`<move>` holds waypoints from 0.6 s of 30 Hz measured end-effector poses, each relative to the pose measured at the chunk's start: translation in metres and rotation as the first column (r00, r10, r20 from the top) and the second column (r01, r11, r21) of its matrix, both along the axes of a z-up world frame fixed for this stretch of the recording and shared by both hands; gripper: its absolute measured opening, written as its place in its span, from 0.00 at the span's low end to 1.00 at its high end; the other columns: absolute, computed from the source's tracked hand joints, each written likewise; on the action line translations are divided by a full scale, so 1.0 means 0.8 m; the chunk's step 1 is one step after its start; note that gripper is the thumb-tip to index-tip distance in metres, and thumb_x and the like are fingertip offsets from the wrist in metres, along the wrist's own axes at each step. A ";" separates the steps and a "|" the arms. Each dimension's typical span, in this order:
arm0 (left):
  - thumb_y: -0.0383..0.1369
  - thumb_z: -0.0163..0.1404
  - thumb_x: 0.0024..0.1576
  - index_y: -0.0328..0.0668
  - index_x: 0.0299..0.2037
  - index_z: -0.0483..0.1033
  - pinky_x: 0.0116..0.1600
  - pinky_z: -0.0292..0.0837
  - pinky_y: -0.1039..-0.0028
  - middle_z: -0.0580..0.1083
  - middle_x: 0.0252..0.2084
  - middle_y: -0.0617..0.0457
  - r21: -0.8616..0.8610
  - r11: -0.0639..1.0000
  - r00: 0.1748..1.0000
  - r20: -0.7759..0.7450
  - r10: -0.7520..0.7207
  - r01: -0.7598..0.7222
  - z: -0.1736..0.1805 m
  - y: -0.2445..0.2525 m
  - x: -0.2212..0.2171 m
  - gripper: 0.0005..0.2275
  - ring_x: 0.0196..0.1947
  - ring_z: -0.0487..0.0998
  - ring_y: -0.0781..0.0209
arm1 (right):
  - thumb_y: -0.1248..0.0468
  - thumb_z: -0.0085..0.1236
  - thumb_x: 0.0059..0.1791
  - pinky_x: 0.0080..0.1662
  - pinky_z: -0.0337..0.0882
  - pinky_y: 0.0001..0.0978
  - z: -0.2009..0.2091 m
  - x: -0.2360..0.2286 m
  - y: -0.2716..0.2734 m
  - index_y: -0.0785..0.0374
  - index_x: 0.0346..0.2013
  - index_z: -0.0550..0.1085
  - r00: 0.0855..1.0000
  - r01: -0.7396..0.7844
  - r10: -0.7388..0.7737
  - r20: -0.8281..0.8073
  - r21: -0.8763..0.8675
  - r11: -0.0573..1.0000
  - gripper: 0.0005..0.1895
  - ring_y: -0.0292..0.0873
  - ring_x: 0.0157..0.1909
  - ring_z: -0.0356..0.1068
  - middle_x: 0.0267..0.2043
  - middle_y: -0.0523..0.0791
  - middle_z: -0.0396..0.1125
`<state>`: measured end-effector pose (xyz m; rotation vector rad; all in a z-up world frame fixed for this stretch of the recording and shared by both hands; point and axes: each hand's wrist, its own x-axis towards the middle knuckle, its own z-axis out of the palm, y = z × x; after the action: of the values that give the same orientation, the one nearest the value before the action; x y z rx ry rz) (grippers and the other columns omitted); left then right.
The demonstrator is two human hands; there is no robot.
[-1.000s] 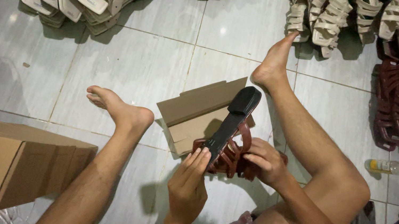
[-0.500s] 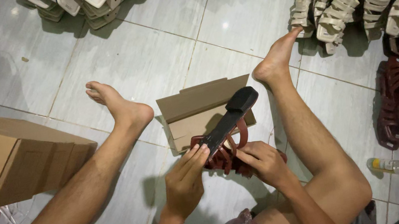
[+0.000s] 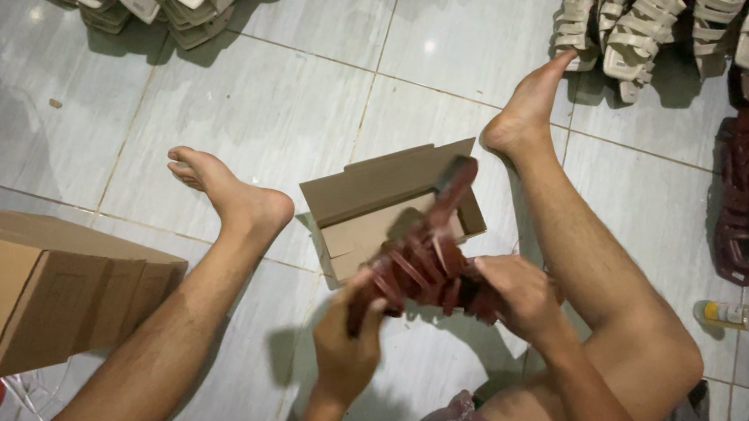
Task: The person assembles flat cardboard pieces into shoe boxes, places a pair of brown sandals inside, and wraps the closed box in a clear plastic bag. The person then ties the bag with a white string and stacks the finished package with others.
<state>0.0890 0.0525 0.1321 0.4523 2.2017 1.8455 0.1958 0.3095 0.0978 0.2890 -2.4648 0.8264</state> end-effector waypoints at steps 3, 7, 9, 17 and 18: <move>0.27 0.48 0.66 0.33 0.61 0.77 0.46 0.73 0.68 0.77 0.44 0.45 0.008 0.974 0.868 0.456 0.197 -0.225 -0.027 0.001 -0.004 0.14 0.38 0.77 0.63 | 0.77 0.68 0.39 0.48 0.77 0.41 0.000 0.004 0.006 0.63 0.60 0.65 0.999 0.048 -0.048 0.005 -0.069 0.996 0.36 0.54 0.48 0.77 0.48 0.50 0.74; 0.28 0.42 0.60 0.32 0.56 0.74 0.57 0.75 0.72 0.79 0.53 0.51 0.454 0.743 0.501 0.845 -0.185 -0.492 -0.071 -0.006 -0.014 0.16 0.52 0.79 0.63 | 0.79 0.61 0.45 0.52 0.79 0.37 -0.012 0.016 0.018 0.65 0.61 0.65 0.990 0.138 -0.137 0.017 -0.176 0.975 0.31 0.49 0.49 0.77 0.48 0.51 0.75; 0.29 0.43 0.61 0.35 0.56 0.74 0.56 0.74 0.71 0.77 0.53 0.53 0.388 0.740 0.402 0.899 -0.173 -0.549 -0.094 -0.006 -0.012 0.15 0.52 0.77 0.64 | 0.76 0.62 0.48 0.52 0.79 0.35 -0.019 0.025 0.023 0.67 0.62 0.64 0.983 0.184 -0.180 0.042 -0.286 0.940 0.29 0.46 0.49 0.77 0.48 0.52 0.74; 0.22 0.48 0.56 0.31 0.56 0.75 0.56 0.74 0.68 0.77 0.53 0.47 0.190 0.981 0.969 0.246 -0.012 -0.036 -0.138 -0.021 -0.009 0.17 0.54 0.78 0.57 | 0.79 0.56 0.52 0.55 0.77 0.41 -0.019 0.041 0.037 0.71 0.59 0.69 0.944 0.324 -0.326 0.052 -0.343 0.882 0.20 0.51 0.50 0.77 0.47 0.55 0.74; 0.19 0.49 0.53 0.29 0.57 0.75 0.60 0.74 0.69 0.77 0.55 0.47 -0.103 0.988 0.967 -0.217 -0.136 0.116 -0.138 -0.024 -0.016 0.20 0.57 0.78 0.58 | 0.79 0.57 0.52 0.55 0.77 0.41 -0.019 0.041 0.037 0.71 0.58 0.69 0.941 0.326 -0.337 0.030 -0.340 0.882 0.20 0.51 0.50 0.77 0.47 0.55 0.74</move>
<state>0.0759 0.0333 0.0217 0.7979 2.3257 1.6945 0.2284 0.3391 0.0824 -0.2407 -2.2017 1.0610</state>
